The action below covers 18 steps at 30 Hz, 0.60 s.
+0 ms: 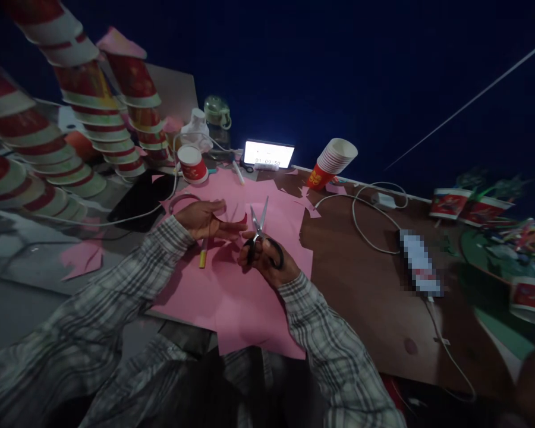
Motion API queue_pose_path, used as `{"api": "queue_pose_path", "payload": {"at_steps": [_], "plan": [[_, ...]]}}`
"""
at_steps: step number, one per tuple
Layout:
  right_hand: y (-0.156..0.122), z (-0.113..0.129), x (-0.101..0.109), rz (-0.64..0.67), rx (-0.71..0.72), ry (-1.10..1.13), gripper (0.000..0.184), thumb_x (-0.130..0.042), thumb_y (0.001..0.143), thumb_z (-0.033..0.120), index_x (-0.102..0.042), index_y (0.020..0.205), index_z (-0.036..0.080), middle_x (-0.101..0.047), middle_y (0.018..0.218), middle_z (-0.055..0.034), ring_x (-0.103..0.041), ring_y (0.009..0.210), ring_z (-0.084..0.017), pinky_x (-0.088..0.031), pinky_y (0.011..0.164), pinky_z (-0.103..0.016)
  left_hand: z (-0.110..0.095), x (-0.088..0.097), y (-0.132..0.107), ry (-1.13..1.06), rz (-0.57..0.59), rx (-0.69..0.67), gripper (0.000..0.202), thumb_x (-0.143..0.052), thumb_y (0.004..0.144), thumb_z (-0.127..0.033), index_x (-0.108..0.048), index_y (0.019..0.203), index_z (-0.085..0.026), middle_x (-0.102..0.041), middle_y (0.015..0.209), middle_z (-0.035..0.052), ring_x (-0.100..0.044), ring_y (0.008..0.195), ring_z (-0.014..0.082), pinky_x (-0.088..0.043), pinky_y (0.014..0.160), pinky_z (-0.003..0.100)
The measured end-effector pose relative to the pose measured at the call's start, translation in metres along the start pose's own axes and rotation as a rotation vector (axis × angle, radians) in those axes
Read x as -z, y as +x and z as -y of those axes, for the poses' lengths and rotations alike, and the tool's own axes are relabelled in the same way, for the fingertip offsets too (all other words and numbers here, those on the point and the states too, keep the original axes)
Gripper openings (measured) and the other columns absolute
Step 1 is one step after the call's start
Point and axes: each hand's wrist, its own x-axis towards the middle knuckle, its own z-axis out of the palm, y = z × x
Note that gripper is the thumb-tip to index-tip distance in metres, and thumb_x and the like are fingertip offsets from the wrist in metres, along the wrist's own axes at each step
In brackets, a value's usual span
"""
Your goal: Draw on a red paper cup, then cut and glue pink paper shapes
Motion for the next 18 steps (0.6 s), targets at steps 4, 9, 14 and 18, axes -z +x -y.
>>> {"api": "queue_pose_path", "payload": {"at_steps": [4,9,14,18], "plan": [[-0.004,-0.001,-0.004,0.019,0.060,-0.103,0.052,-0.067,0.080,0.056,-0.058,0.115,0.020,-0.067,0.083,-0.0046,-0.066,0.073,-0.020,-0.055,0.065,-0.037,-0.003,-0.002,-0.006,-0.048,0.043,-0.017,0.018,-0.055,0.089,-0.025,-0.038,0.093,-0.021,-0.065,0.100,0.0116,-0.074,0.093,0.0296,-0.053,0.088,0.058],[-0.013,0.005,-0.009,0.027,0.110,-0.201,0.051,-0.070,0.080,0.054,-0.060,0.115,0.019,-0.067,0.084,-0.0045,-0.066,0.072,-0.019,-0.054,0.067,-0.035,-0.001,-0.002,-0.005,-0.062,0.018,-0.019,0.023,-0.057,0.088,-0.025,-0.039,0.102,-0.022,-0.062,0.104,0.0093,-0.073,0.096,0.0288,-0.048,0.094,0.062],[-0.020,0.012,-0.013,0.054,0.113,-0.269,0.050,-0.071,0.079,0.053,-0.061,0.116,0.020,-0.067,0.083,-0.0035,-0.065,0.070,-0.018,-0.054,0.067,-0.036,0.003,-0.004,-0.005,-0.055,-0.001,-0.003,0.021,-0.060,0.086,-0.027,-0.042,0.095,-0.021,-0.065,0.094,0.0090,-0.072,0.098,0.0315,-0.049,0.093,0.060],[-0.023,0.017,-0.015,0.066,0.115,-0.282,0.051,-0.072,0.079,0.053,-0.061,0.115,0.019,-0.068,0.084,-0.0048,-0.066,0.075,-0.020,-0.055,0.069,-0.037,0.002,-0.008,-0.009,-0.059,0.050,-0.030,0.020,-0.060,0.086,-0.026,-0.042,0.094,-0.021,-0.066,0.090,0.0073,-0.073,0.093,0.0296,-0.052,0.089,0.057]]}}
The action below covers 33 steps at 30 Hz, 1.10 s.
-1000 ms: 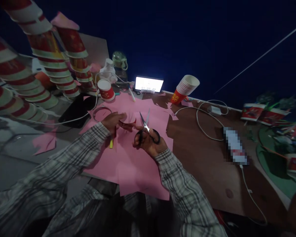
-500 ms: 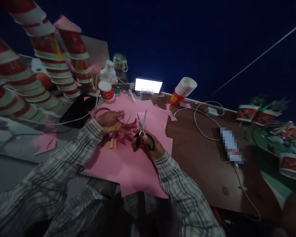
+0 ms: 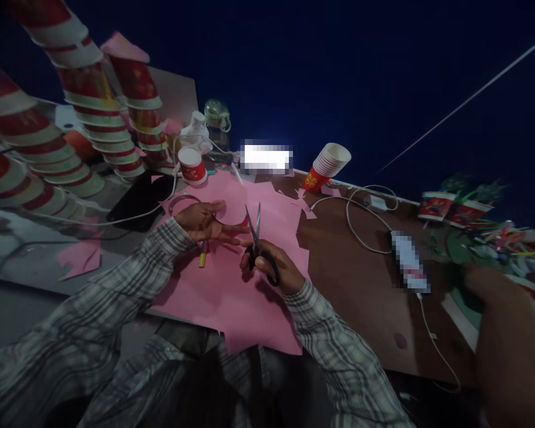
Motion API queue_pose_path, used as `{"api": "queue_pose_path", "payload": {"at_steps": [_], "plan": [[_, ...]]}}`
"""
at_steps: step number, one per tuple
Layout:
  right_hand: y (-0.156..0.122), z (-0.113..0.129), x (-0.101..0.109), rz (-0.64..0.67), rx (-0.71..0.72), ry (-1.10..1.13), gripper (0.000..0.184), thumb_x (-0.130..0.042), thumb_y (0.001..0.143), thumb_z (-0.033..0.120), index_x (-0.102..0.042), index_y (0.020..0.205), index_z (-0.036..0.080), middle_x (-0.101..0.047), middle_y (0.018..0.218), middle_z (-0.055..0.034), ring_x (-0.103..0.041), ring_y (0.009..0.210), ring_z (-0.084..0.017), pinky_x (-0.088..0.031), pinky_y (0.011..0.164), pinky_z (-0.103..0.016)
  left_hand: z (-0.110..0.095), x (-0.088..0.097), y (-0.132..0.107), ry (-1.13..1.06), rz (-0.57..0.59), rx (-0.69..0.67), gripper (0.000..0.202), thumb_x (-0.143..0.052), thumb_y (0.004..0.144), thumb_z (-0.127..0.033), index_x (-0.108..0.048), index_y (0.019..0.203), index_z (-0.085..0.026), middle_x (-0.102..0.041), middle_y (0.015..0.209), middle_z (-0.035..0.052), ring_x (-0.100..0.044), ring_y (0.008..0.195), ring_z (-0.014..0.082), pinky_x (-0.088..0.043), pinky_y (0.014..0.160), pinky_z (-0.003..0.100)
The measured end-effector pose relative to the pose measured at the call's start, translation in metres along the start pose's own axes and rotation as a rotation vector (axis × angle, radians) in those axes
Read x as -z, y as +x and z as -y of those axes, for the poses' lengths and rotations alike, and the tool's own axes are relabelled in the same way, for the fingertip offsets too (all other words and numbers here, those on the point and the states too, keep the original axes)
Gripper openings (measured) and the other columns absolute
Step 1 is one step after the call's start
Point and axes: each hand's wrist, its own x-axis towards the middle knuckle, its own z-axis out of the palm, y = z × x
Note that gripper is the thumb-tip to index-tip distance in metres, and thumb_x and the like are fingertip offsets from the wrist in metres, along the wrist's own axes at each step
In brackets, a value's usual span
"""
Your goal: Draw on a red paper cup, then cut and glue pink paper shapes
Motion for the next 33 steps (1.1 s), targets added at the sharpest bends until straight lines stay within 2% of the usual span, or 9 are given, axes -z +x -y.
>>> {"api": "queue_pose_path", "payload": {"at_steps": [4,8,13,17,21,24,27,30,33], "plan": [[0.000,0.003,0.000,0.000,0.020,-0.004,0.049,-0.071,0.079,0.053,-0.062,0.114,0.019,-0.068,0.085,-0.0060,-0.066,0.078,-0.021,-0.056,0.068,-0.037,-0.003,-0.001,-0.002,0.037,0.061,0.045,0.020,-0.058,0.087,-0.028,-0.040,0.092,-0.020,-0.065,0.085,0.0054,-0.074,0.088,0.0285,-0.056,0.084,0.052],[-0.001,0.004,0.001,-0.014,0.025,0.016,0.047,-0.071,0.080,0.051,-0.063,0.113,0.019,-0.068,0.086,-0.0060,-0.066,0.074,-0.020,-0.057,0.067,-0.038,-0.004,0.002,-0.001,0.059,0.072,0.055,0.017,-0.055,0.090,-0.027,-0.040,0.089,-0.021,-0.066,0.084,0.0051,-0.075,0.087,0.0290,-0.058,0.076,0.048],[0.001,0.002,0.003,-0.039,0.039,0.011,0.048,-0.070,0.080,0.051,-0.063,0.115,0.020,-0.068,0.084,-0.0060,-0.065,0.076,-0.020,-0.057,0.069,-0.039,0.001,0.003,-0.001,0.050,0.089,0.011,0.011,-0.055,0.088,-0.023,-0.047,0.084,-0.017,-0.069,0.086,0.0111,-0.072,0.098,0.0321,-0.055,0.087,0.058],[0.002,0.001,0.002,-0.036,0.030,0.030,0.049,-0.070,0.080,0.050,-0.062,0.117,0.019,-0.067,0.085,-0.0061,-0.064,0.076,-0.020,-0.057,0.068,-0.040,0.001,0.001,-0.002,0.035,0.037,-0.023,0.009,-0.053,0.091,-0.022,-0.050,0.084,-0.016,-0.070,0.084,0.0115,-0.071,0.103,0.0308,-0.055,0.090,0.055],[0.004,-0.003,-0.001,-0.024,0.033,0.032,0.050,-0.069,0.079,0.051,-0.062,0.116,0.019,-0.066,0.083,-0.0056,-0.063,0.076,-0.021,-0.058,0.067,-0.040,0.000,0.002,-0.001,-0.019,0.066,-0.039,0.013,-0.058,0.089,-0.025,-0.049,0.085,-0.017,-0.070,0.088,0.0104,-0.072,0.100,0.0317,-0.054,0.089,0.057],[0.004,-0.002,0.003,-0.038,0.030,0.009,0.051,-0.067,0.079,0.054,-0.061,0.117,0.020,-0.067,0.085,-0.0064,-0.064,0.077,-0.022,-0.058,0.067,-0.041,0.000,0.004,0.000,0.013,0.065,-0.082,0.011,-0.056,0.088,-0.024,-0.054,0.091,-0.014,-0.072,0.088,0.0146,-0.073,0.098,0.0334,-0.054,0.089,0.056],[0.003,0.014,0.011,-0.103,0.052,-0.101,0.056,-0.064,0.077,0.063,-0.061,0.116,0.022,-0.068,0.089,-0.0079,-0.067,0.086,-0.026,-0.058,0.078,-0.047,0.001,0.006,0.000,0.071,0.063,-0.106,0.020,-0.049,0.091,-0.026,-0.060,0.095,-0.010,-0.073,0.085,0.0190,-0.074,0.094,0.0322,-0.056,0.088,0.051],[0.003,0.044,0.018,-0.188,0.224,-0.229,0.057,-0.059,0.076,0.070,-0.062,0.115,0.028,-0.067,0.093,-0.0064,-0.066,0.098,-0.027,-0.054,0.089,-0.050,0.001,0.009,0.002,0.119,0.134,-0.084,0.032,-0.041,0.096,-0.031,-0.063,0.101,-0.008,-0.074,0.085,0.0195,-0.075,0.088,0.0310,-0.056,0.086,0.049],[0.010,0.073,0.015,-0.304,0.354,-0.265,0.049,-0.069,0.075,0.057,-0.059,0.116,0.032,-0.066,0.107,-0.0044,-0.065,0.100,-0.023,-0.054,0.091,-0.046,0.001,0.017,0.007,0.149,0.224,-0.050,0.038,-0.042,0.095,-0.037,-0.064,0.101,-0.006,-0.074,0.084,0.0206,-0.074,0.086,0.0329,-0.056,0.086,0.051]]}}
